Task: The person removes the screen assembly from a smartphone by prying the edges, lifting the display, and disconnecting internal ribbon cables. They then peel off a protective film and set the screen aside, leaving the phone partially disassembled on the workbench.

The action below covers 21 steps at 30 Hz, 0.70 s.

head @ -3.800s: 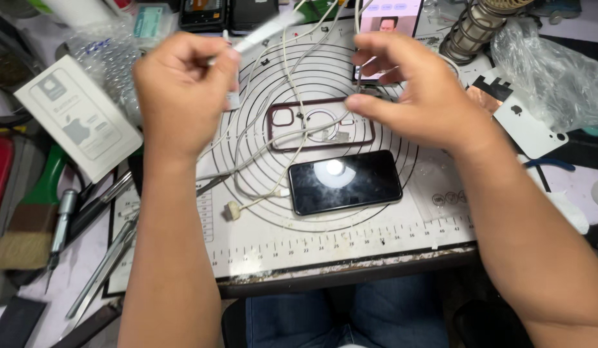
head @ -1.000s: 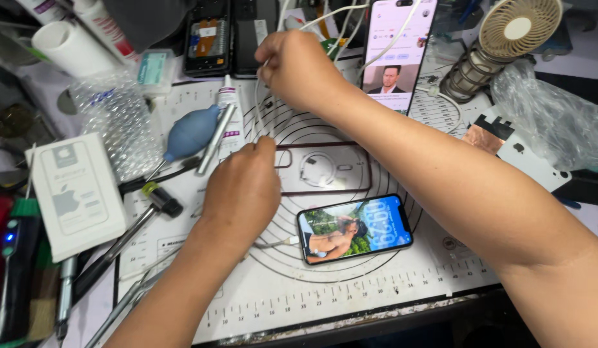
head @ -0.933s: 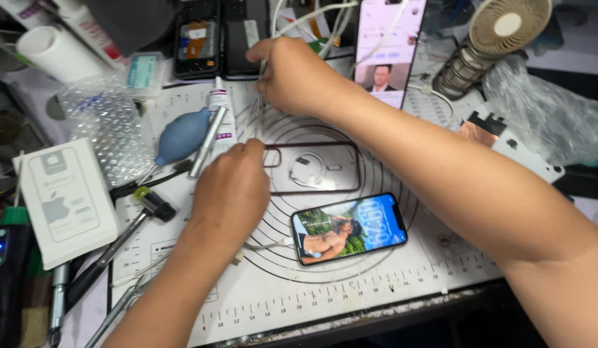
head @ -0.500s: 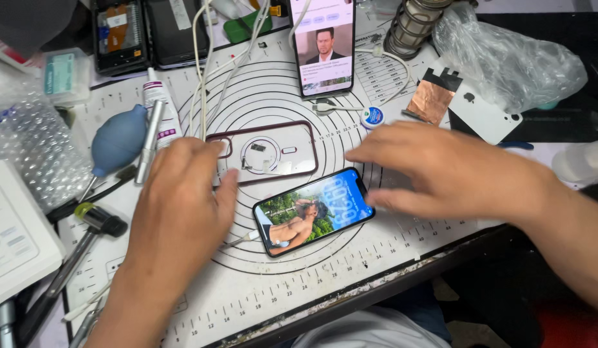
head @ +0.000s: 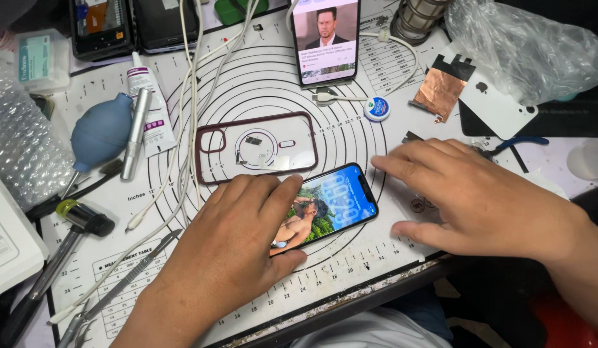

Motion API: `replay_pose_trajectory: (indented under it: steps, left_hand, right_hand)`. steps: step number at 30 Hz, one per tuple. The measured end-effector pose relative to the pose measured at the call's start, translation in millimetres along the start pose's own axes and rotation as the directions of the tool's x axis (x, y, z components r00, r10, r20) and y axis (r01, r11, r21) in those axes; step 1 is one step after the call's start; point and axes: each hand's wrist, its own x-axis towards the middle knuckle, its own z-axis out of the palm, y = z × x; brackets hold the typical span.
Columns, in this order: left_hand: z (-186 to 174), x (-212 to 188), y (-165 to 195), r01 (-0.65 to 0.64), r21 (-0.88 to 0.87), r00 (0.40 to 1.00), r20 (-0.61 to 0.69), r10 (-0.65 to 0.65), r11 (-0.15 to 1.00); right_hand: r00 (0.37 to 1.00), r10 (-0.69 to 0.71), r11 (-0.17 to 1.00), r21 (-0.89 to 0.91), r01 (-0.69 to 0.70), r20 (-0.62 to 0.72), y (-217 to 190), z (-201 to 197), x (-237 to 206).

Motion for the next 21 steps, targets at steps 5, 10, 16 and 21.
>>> replay_pose_trajectory:
  steps: [5,10,16,21]
  left_hand:
    - [-9.9,-7.2,-3.5,-0.013,-0.004,0.999,-0.036,0.013,1.0]
    - [-14.2,-11.5,-6.4,-0.018,-0.047,0.999,-0.041,0.016,0.999]
    - [-18.9,-16.1,-6.8,0.133,-0.106,0.987,0.099,-0.123,0.985]
    - [-18.7,-17.1,-7.5,0.147,-0.109,0.985,0.102,-0.136,0.983]
  right_hand:
    - [0.987,-0.148,0.989,0.038,0.145,0.069,-12.4,-2.2,45.0]
    - [0.926,0.044,0.997,-0.082,-0.015,0.375,-34.3,-7.0,79.4]
    - [0.894,0.068,0.978,-0.205,0.027,0.442,-45.9,-3.7,91.3]
    - [0.928,-0.008,0.983,-0.165,0.075,0.373,-39.3,2.3,90.5]
